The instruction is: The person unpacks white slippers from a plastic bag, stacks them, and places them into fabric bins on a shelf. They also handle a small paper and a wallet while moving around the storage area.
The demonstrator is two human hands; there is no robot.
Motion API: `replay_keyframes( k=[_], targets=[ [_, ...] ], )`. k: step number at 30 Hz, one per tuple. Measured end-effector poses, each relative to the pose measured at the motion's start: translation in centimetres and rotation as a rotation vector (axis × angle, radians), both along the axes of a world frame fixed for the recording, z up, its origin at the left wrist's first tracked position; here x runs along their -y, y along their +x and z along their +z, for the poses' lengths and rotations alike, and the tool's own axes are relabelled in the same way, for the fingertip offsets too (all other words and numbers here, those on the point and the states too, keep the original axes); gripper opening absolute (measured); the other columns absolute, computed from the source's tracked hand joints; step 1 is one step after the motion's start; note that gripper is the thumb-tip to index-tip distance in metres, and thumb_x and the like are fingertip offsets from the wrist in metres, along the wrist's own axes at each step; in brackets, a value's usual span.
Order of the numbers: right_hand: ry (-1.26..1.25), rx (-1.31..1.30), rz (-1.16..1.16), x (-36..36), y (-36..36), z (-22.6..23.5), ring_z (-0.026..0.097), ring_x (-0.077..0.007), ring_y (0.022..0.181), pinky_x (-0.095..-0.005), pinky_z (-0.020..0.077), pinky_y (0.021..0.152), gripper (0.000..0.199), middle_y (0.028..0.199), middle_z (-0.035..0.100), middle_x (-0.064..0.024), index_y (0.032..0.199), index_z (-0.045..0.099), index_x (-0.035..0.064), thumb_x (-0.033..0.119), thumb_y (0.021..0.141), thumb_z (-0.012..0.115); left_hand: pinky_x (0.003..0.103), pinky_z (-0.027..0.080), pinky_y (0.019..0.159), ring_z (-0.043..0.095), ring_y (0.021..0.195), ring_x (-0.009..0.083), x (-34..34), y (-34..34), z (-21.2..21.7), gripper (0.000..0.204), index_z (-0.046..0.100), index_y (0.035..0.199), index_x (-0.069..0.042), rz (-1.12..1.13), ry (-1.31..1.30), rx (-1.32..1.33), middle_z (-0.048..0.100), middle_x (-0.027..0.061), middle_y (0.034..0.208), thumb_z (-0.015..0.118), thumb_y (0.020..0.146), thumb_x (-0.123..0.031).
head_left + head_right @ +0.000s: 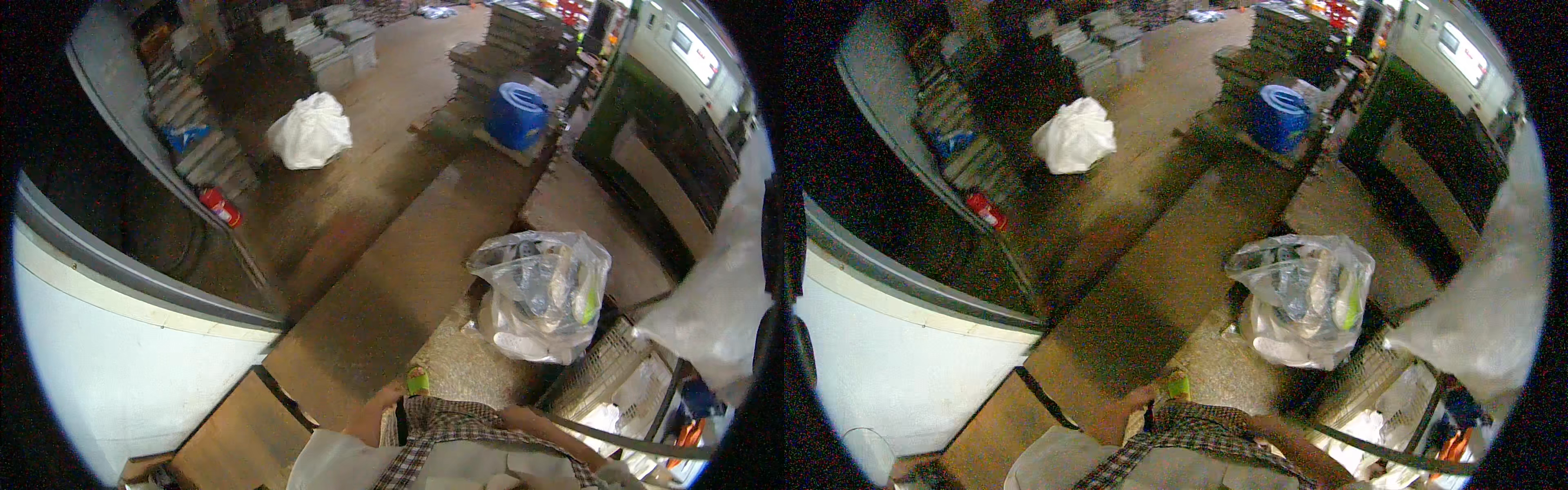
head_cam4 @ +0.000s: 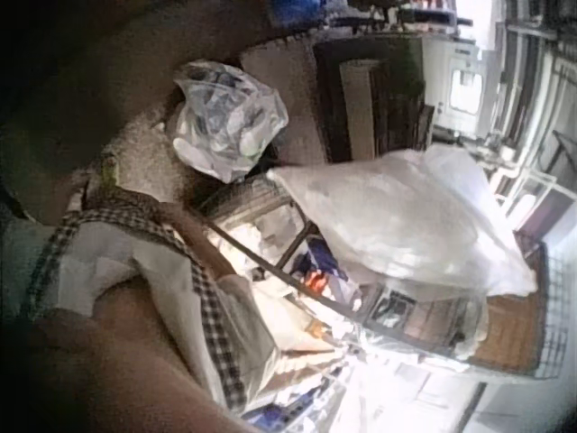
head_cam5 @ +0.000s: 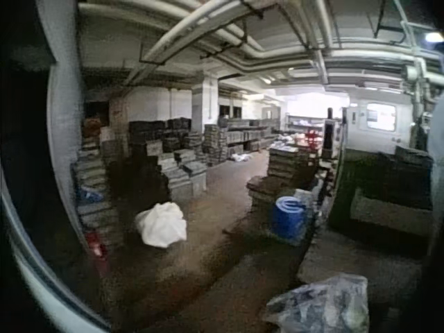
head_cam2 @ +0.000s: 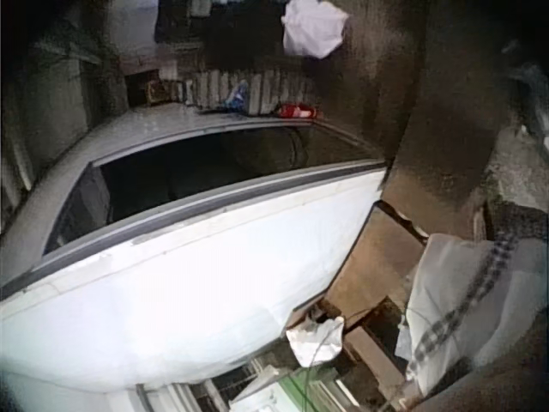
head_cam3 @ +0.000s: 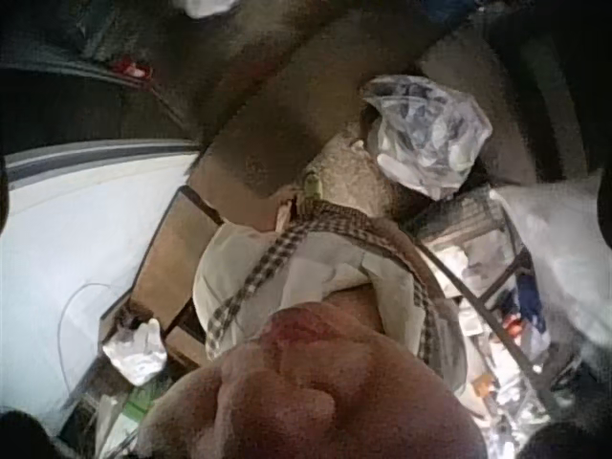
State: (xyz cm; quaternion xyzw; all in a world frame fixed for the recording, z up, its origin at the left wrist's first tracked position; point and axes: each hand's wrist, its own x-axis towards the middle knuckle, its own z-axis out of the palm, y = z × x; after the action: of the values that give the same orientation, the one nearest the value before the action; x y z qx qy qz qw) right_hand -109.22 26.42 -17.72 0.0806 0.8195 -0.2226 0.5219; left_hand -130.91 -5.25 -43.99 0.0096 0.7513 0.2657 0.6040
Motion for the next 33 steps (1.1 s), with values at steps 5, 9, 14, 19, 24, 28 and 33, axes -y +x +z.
replay_keyframes(
  k=[5,9,14,19,24,28,33],
  targets=[
    [-0.014,-0.495,-0.685,3.1,16.6,0.3,0.062,-0.033,0.09,-0.0419,0.0505,0.074,0.038,0.1,0.062,-0.0189,0.111,0.055,0.0024,0.026,0.081,0.058,0.043,0.043,0.086,0.054,0.106,0.0319,-4.1,1.5,1.8,0.056,0.05,0.125,-0.009,-0.757,0.321,-0.309,0.056,0.0183,0.118,0.052,0.083,-0.047],
    [0.125,-0.734,-1.291,11.8,29.4,1.8,0.065,-0.0283,0.082,-0.0379,0.0508,0.071,0.027,0.091,0.065,-0.0185,0.103,0.059,0.0,0.018,0.083,0.055,0.045,0.048,0.077,0.06,0.093,0.0379,-11.4,0.2,9.5,0.031,0.062,0.103,-0.003,-0.917,-0.057,-0.56,0.06,0.0218,0.107,0.052,0.081,-0.022],
    [0.306,-0.247,-1.883,25.4,46.6,3.6,0.065,-0.0275,0.071,-0.0405,0.0497,0.067,0.032,0.078,0.067,-0.0126,0.084,0.065,0.0058,0.032,0.09,0.048,0.043,0.048,0.069,0.062,0.08,0.0347,-15.5,10.4,16.8,0.024,0.06,0.087,0.001,-0.478,0.291,-0.813,0.063,0.0214,0.085,0.045,0.083,-0.017],
    [0.826,-0.414,-2.145,37.9,58.5,4.4,0.059,-0.0383,0.076,-0.0466,0.0452,0.067,0.029,0.079,0.062,-0.0198,0.097,0.057,0.0064,0.034,0.087,0.051,0.035,0.046,0.043,0.061,0.05,0.022,-14.0,35.6,20.4,0.038,0.061,0.093,0.001,-0.771,0.176,-0.441,0.066,0.0168,0.073,0.048,0.09,-0.034],
    [0.938,-0.448,-2.087,41.8,68.2,3.5,0.052,-0.0353,0.106,-0.0519,0.0416,0.086,0.05,0.109,0.057,-0.0204,0.126,0.045,0.0141,0.029,0.08,0.058,0.046,0.045,0.075,0.06,0.085,0.0395,-14.6,62.2,22.2,0.055,0.067,0.086,-0.003,-1.948,0.551,-0.721,0.064,0.019,0.082,0.039,0.087,-0.05],
    [0.468,-0.242,-2.175,40.7,79.2,1.6,0.046,-0.0351,0.115,-0.0624,0.0343,0.091,0.052,0.117,0.055,-0.0153,0.124,0.05,0.0163,0.037,0.077,0.06,0.05,0.043,0.075,0.057,0.087,0.0426,-20.6,73.7,20.0,0.05,0.065,0.087,-0.002,-2.019,0.827,-0.533,0.061,0.0246,0.09,0.037,0.09,-0.043],
    [0.564,-0.061,-2.718,43.1,97.5,-2.5,0.054,-0.0314,0.106,-0.0428,0.0427,0.09,0.048,0.117,0.057,-0.0163,0.119,0.056,0.0102,0.033,0.076,0.058,0.046,0.043,0.087,0.056,0.097,0.0417,-31.3,85.9,14.8,0.045,0.062,0.099,0.0,-2.232,0.471,-0.654,0.059,0.0285,0.098,0.042,0.088,-0.039]
  ],
)
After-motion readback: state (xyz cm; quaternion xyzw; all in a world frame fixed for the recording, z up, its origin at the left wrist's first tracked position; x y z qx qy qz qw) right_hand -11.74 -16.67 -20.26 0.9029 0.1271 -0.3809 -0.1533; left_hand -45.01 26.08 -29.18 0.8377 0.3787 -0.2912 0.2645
